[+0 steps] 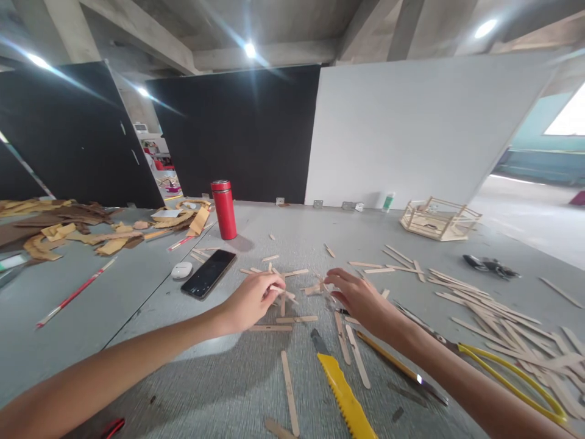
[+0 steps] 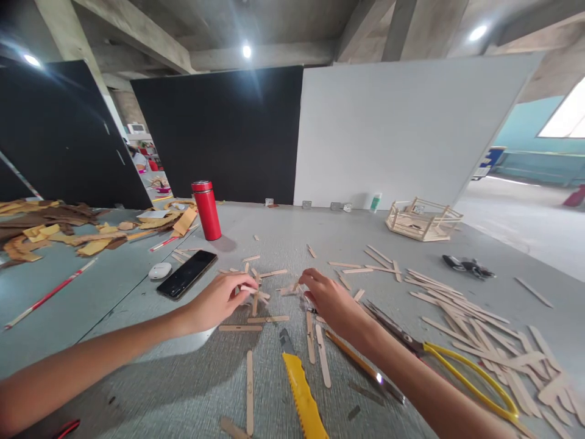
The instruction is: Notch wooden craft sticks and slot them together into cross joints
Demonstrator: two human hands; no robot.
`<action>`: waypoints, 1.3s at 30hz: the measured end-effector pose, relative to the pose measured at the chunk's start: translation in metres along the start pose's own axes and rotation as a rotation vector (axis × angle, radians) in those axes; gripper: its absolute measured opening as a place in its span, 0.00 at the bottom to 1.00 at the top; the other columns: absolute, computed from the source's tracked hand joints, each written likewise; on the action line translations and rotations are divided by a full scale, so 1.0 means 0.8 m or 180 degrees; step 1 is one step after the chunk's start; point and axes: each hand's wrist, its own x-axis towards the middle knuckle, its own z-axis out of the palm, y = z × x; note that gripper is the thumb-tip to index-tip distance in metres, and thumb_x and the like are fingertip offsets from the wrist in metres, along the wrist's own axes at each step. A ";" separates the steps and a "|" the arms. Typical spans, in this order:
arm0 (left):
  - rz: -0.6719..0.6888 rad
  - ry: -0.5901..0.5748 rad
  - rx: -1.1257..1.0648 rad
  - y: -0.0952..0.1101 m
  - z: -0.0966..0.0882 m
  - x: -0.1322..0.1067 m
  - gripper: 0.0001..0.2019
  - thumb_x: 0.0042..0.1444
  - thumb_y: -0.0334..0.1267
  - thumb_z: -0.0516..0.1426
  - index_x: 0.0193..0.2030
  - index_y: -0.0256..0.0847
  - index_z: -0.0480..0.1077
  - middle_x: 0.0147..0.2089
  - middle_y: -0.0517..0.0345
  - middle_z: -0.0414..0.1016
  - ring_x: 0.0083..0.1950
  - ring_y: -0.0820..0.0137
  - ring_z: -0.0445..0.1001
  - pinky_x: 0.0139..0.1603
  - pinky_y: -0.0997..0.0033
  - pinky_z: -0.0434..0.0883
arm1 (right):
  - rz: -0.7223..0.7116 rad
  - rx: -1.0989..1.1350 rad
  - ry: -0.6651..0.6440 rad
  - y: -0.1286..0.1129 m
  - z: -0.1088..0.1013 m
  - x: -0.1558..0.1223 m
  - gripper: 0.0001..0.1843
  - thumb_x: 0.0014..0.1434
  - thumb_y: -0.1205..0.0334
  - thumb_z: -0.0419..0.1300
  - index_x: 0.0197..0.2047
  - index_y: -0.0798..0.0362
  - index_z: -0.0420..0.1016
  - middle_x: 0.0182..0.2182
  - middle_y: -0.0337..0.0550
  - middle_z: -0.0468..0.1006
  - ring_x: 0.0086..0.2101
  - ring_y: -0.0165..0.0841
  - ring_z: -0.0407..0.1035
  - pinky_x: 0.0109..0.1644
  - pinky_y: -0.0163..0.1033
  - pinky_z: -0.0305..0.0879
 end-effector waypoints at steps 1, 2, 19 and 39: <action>0.0025 0.0062 -0.0010 -0.001 0.002 -0.001 0.11 0.69 0.40 0.59 0.52 0.37 0.73 0.51 0.51 0.77 0.49 0.63 0.78 0.50 0.56 0.78 | -0.0001 0.0050 0.0041 -0.003 -0.003 0.001 0.10 0.70 0.59 0.62 0.51 0.54 0.77 0.50 0.46 0.79 0.44 0.37 0.77 0.48 0.48 0.76; 0.0053 0.0142 -0.0027 0.001 0.003 -0.002 0.10 0.69 0.38 0.58 0.54 0.37 0.73 0.53 0.50 0.77 0.52 0.62 0.77 0.52 0.54 0.76 | -0.0001 0.0106 0.0104 -0.008 -0.009 0.002 0.09 0.70 0.59 0.62 0.50 0.54 0.76 0.48 0.45 0.79 0.42 0.36 0.77 0.46 0.46 0.76; 0.0670 0.0913 -0.1134 0.087 -0.011 -0.054 0.33 0.63 0.40 0.66 0.69 0.53 0.56 0.51 0.57 0.80 0.36 0.72 0.72 0.41 0.69 0.73 | 0.1022 0.2331 0.0819 -0.169 -0.082 -0.012 0.03 0.61 0.60 0.68 0.36 0.49 0.81 0.32 0.37 0.83 0.32 0.31 0.80 0.38 0.31 0.77; 0.0605 0.0447 -0.2682 0.114 -0.022 -0.069 0.31 0.55 0.27 0.70 0.62 0.53 0.69 0.47 0.60 0.83 0.45 0.68 0.84 0.53 0.65 0.82 | -0.0468 0.0831 0.1036 -0.192 -0.084 -0.039 0.13 0.66 0.76 0.59 0.46 0.48 0.75 0.43 0.42 0.76 0.36 0.27 0.75 0.37 0.29 0.74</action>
